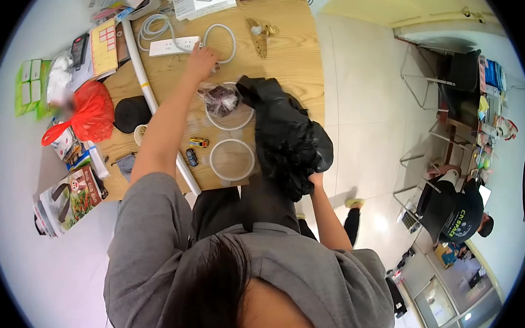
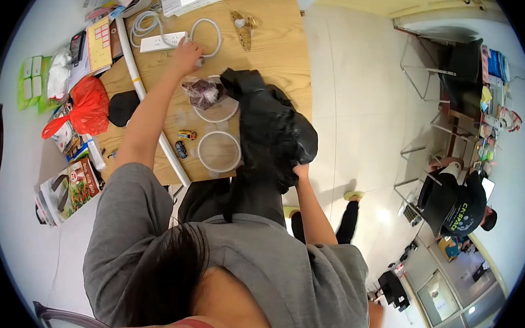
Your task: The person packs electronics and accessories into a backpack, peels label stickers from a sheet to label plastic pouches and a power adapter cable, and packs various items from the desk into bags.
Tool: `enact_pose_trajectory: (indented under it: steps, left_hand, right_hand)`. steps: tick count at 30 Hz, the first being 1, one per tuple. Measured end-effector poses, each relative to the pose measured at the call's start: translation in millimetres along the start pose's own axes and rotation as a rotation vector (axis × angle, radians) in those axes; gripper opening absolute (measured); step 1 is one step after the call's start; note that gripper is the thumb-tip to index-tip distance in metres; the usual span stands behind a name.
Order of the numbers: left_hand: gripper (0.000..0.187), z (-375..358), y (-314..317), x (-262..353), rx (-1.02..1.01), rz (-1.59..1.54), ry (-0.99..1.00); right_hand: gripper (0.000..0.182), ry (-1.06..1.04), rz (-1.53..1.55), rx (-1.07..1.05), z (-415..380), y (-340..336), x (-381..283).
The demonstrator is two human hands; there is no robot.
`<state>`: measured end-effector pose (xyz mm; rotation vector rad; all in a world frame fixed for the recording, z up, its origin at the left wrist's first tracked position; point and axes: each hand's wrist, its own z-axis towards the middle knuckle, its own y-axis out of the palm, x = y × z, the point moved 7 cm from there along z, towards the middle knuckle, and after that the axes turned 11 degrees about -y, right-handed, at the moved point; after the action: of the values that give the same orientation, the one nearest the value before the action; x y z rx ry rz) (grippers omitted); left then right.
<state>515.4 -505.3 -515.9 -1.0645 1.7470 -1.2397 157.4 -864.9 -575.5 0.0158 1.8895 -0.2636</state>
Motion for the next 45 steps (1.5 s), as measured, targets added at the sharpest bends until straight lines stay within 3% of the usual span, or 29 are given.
enact_pose_trajectory:
  steps: [2, 3, 5, 6, 7, 9, 10, 11, 12, 13, 14, 15, 16, 17, 19, 21, 22, 25, 28, 31, 32, 36, 39, 40, 43, 44, 45]
  left_hand:
    - [0.031, 1.7, 0.2, -15.5, 0.07, 0.023, -0.055]
    - [0.03, 1.0, 1.7, -25.9, 0.108, 0.036, -0.084]
    - [0.03, -1.9, 4.5, -46.5, 0.153, 0.055, -0.121]
    - [0.03, -1.0, 3.3, -55.9, 0.183, 0.066, -0.143]
    - [0.031, -4.0, 3.1, -62.7, 0.21, 0.067, -0.167]
    - [0.035, -11.2, 2.6, -71.0, 0.262, 0.068, -0.219]
    - [0.035, -14.1, -1.1, -68.3, 0.305, 0.058, -0.199]
    - [0.036, -19.1, -5.8, -65.2, 0.341, 0.049, -0.184]
    - [0.037, -26.8, -11.5, -63.4, 0.375, 0.043, -0.173]
    - [0.037, -34.8, -22.8, -63.2, 0.391, -0.12, -0.22]
    - [0.038, -40.6, -38.0, -57.7, 0.412, -0.281, -0.268]
    - [0.038, -47.8, -48.4, -54.3, 0.437, -0.441, -0.315]
    - [0.041, -56.1, -40.7, -51.2, 0.361, -0.655, -0.323]
    - [0.044, -66.4, -32.0, -44.5, 0.285, -0.87, -0.326]
    - [0.056, -96.8, -29.3, 5.8, -0.047, -0.996, -0.277]
    - [0.066, -123.1, -68.3, 47.2, 0.164, -0.69, -0.136]
    - [0.067, -127.2, -64.2, 51.0, 0.152, -0.692, -0.204]
    - [0.07, -143.3, -50.7, 52.6, 0.158, -0.747, -0.362]
    - [0.071, -161.5, -54.3, 31.4, 0.266, -0.796, -0.508]
    - [0.071, -189.2, -54.9, -16.7, 0.374, -0.665, -0.766]
    - [0.07, -192.9, -50.5, -34.0, 0.41, -0.599, -0.829]
    - [0.069, -192.3, -38.4, -68.4, 0.541, -0.474, -0.795]
    - [0.066, -207.3, -65.9, -49.5, 0.624, -0.38, -0.812]
    - [0.065, -218.3, -62.1, -31.9, 0.606, -0.367, -0.811]
    - [0.051, -233.9, 7.1, 35.8, 0.327, -0.574, -0.673]
    - [0.048, -237.3, 28.7, 55.4, 0.243, -0.732, -0.674]
    - [0.046, -242.0, 35.8, 69.0, 0.2, -0.67, -0.706]
  right_hand:
    - [0.049, -0.003, -0.037, 0.003, -5.1, -4.0, 8.7]
    - [0.05, 0.098, -0.188, -0.092, -10.0, -11.1, 14.6]
    - [0.051, 0.617, 0.332, -0.113, -18.3, 14.7, -4.0]
    - [0.057, 0.519, -0.015, -0.435, -5.0, 17.4, -22.5]
    - [0.069, 0.591, -0.162, -0.889, 8.9, 43.3, -69.8]
    - [0.067, -0.156, -0.282, -1.081, 40.3, 55.7, -122.4]
    - [0.067, -0.057, -0.579, -1.207, 56.2, 37.5, -108.4]
    - [0.058, 0.198, -0.649, -1.234, 86.3, 28.9, -133.8]
    - [0.043, 0.217, -0.827, -1.156, 121.9, 18.9, -145.6]
    - [0.028, 0.278, -0.911, -0.868, 158.8, 12.9, -174.5]
    - [0.024, 0.052, -1.02, -0.66, 201.5, 12.5, -177.0]
    - [0.027, -0.107, -0.945, -0.406, 233.5, 23.4, -205.3]
    - [0.044, -0.172, -0.768, -0.334, 255.3, 40.7, -222.7]
    - [0.055, -0.174, -0.644, -0.306, 276.3, 61.7, -219.8]
    - [0.073, -0.246, -0.448, -0.244, 316.9, 110.7, -209.9]
    - [0.074, -0.429, -0.529, -0.216, 343.4, 162.6, -197.2]
    - [0.069, -0.541, -0.683, -0.217, 348.6, 186.5, -195.1]
    - [0.05, -0.295, -0.452, -0.333, 350.3, 236.2, -187.6]
    - [0.036, -0.299, -0.268, -0.032, 319.3, 254.9, -196.1]
    - [0.032, -0.536, -0.083, -0.063, 265.8, 285.6, -224.9]
    - [0.033, -0.529, -0.082, -0.2, 250.3, 303.9, -230.2]
    - [0.041, -0.602, -0.204, -0.539, 228.7, 373.2, -196.5]
    - [0.054, -0.479, 0.061, -0.648, 220.7, 377.3, -185.9]
    - [0.06, -0.405, -0.161, -0.696, 221.7, 365.7, -186.4]
    - [0.062, -0.546, -1.093, -0.673, 214.9, 326.2, -197.5]
    - [0.058, -0.604, -1.168, -0.677, 211.4, 322.0, -192.0]
    - [0.054, -0.663, -1.243, -0.673, 209.1, 318.4, -182.1]
